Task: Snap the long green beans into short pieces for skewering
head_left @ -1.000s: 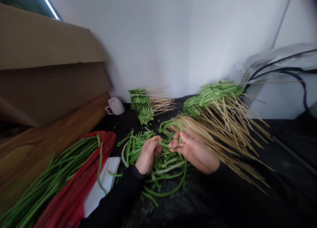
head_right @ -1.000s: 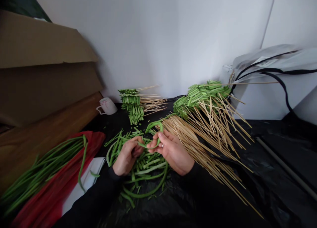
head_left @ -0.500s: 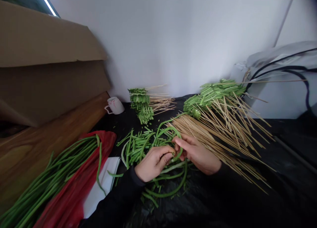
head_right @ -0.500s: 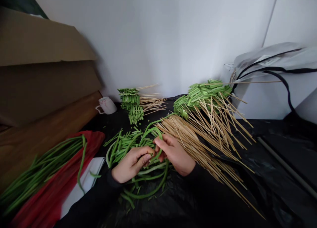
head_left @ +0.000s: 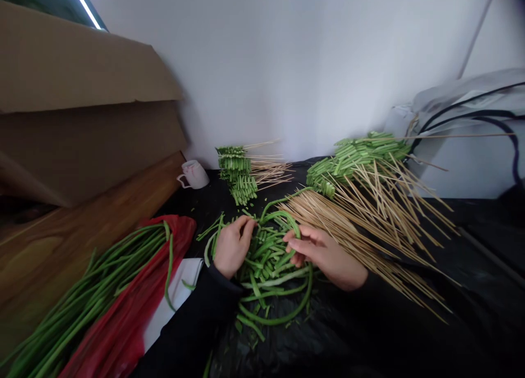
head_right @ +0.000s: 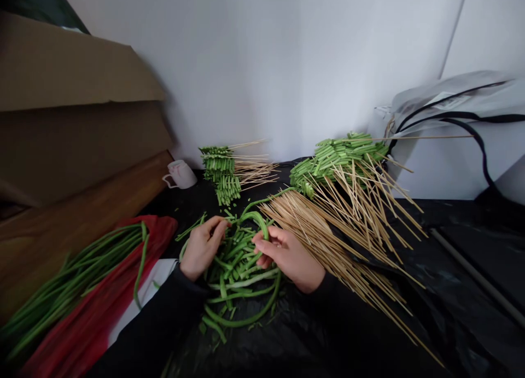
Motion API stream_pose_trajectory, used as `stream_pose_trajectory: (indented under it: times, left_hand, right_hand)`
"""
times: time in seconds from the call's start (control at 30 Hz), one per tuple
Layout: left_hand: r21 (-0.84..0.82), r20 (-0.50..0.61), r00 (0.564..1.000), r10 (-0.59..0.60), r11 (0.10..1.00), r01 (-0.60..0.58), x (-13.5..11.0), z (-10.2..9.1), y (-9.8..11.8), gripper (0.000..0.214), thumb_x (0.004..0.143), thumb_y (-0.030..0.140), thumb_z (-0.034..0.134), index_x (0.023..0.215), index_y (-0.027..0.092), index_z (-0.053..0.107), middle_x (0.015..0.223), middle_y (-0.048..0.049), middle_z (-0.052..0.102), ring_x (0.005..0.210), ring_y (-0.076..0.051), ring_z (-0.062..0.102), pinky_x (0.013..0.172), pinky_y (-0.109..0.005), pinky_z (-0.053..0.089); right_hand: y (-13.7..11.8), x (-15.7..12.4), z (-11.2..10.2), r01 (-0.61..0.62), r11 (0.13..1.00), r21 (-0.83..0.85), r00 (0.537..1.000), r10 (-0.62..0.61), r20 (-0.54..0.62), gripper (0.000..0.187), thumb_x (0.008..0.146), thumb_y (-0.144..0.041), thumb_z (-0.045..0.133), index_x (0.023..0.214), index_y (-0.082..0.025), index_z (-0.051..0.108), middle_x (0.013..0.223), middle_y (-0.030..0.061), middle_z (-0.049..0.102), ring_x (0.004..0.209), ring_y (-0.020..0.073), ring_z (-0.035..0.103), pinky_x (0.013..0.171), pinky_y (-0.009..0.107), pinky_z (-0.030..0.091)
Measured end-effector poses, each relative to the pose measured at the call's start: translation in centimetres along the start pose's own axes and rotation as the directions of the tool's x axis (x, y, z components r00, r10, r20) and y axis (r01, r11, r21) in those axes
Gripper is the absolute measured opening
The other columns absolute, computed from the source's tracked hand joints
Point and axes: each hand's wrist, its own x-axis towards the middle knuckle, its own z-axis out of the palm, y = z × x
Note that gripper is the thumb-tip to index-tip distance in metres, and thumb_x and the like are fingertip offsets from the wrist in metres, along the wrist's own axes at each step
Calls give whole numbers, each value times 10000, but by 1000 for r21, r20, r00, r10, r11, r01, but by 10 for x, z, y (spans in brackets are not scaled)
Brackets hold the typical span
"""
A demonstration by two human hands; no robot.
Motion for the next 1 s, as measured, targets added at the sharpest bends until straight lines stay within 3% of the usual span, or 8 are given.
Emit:
stream_pose_trajectory:
  times: [0.07, 0.17, 0.33, 0.43, 0.53, 0.7, 0.83, 1.0]
  left_hand:
    - [13, 31, 999, 6, 1000, -6, 1, 1, -2, 283, 902, 405, 529, 978, 187, 693, 655, 8, 614, 577, -133, 544, 569, -236, 402]
    - [-38, -36, 996, 85, 995, -87, -4, 4, 4, 362, 905, 369, 551, 1210, 195, 634, 782, -19, 645, 628, -132, 562, 629, -256, 442]
    - [-130, -57, 930, 363, 921, -368, -15, 7, 18, 271, 951, 291, 486, 1030, 165, 713, 923, -85, 674, 871, -181, 608, 791, -308, 472]
    - [-83, 61, 861, 506, 862, -500, -17, 11, 18, 267, 914, 345, 557, 1038, 157, 700, 835, -70, 684, 789, -183, 587, 741, -310, 464]
    - [-13, 132, 823, 552, 831, -556, -17, 14, 16, 286, 893, 381, 576, 1016, 147, 688, 741, -53, 663, 706, -175, 553, 677, -296, 445]
    - [102, 191, 799, 571, 798, -594, -19, 16, 21, 234, 934, 316, 517, 871, 148, 667, 746, -55, 637, 728, -176, 535, 688, -291, 434]
    - [141, 196, 827, 528, 819, -556, -19, 14, 23, 239, 946, 308, 491, 848, 156, 648, 742, -53, 626, 738, -183, 527, 691, -299, 412]
    - [-197, 195, 907, 372, 921, -336, -14, 7, 23, 314, 959, 317, 457, 742, 155, 616, 692, -36, 583, 695, -159, 518, 677, -277, 385]
  right_hand:
    - [0, 0, 0, 28, 998, 63, 1000, -27, -11, 236, 811, -394, 676, 909, -185, 627, 837, 2, 642, 716, 139, 662, 659, 281, 511]
    - [1, 1, -1, 54, 990, 127, 999, -54, -5, 217, 796, -377, 701, 879, -188, 638, 889, 12, 647, 853, 185, 686, 731, 310, 523]
    - [5, 2, 1, 56, 986, 157, 998, -60, 23, 206, 774, -346, 727, 892, -185, 677, 870, 23, 669, 859, 188, 679, 711, 299, 508]
    - [7, 3, 2, 68, 986, 154, 998, -67, -7, 220, 757, -343, 739, 905, -184, 703, 836, 16, 675, 769, 143, 640, 692, 285, 487]
    - [7, 3, 4, 70, 991, 117, 997, -65, -42, 219, 736, -331, 754, 895, -183, 724, 761, -3, 653, 683, 108, 565, 664, 272, 457]
    - [2, 5, 1, 56, 968, 246, 996, -35, -87, 174, 710, -320, 783, 801, -187, 717, 765, -9, 616, 701, 105, 519, 631, 246, 400]
    - [-3, 6, -7, 71, 896, 438, 991, -13, -134, 183, 703, -330, 795, 804, -203, 711, 847, 6, 626, 790, 126, 536, 654, 243, 408]
    - [-5, 6, -10, 83, 868, 489, 993, -32, -112, 122, 726, -273, 781, 794, -199, 712, 848, -4, 613, 751, 100, 522, 644, 227, 404]
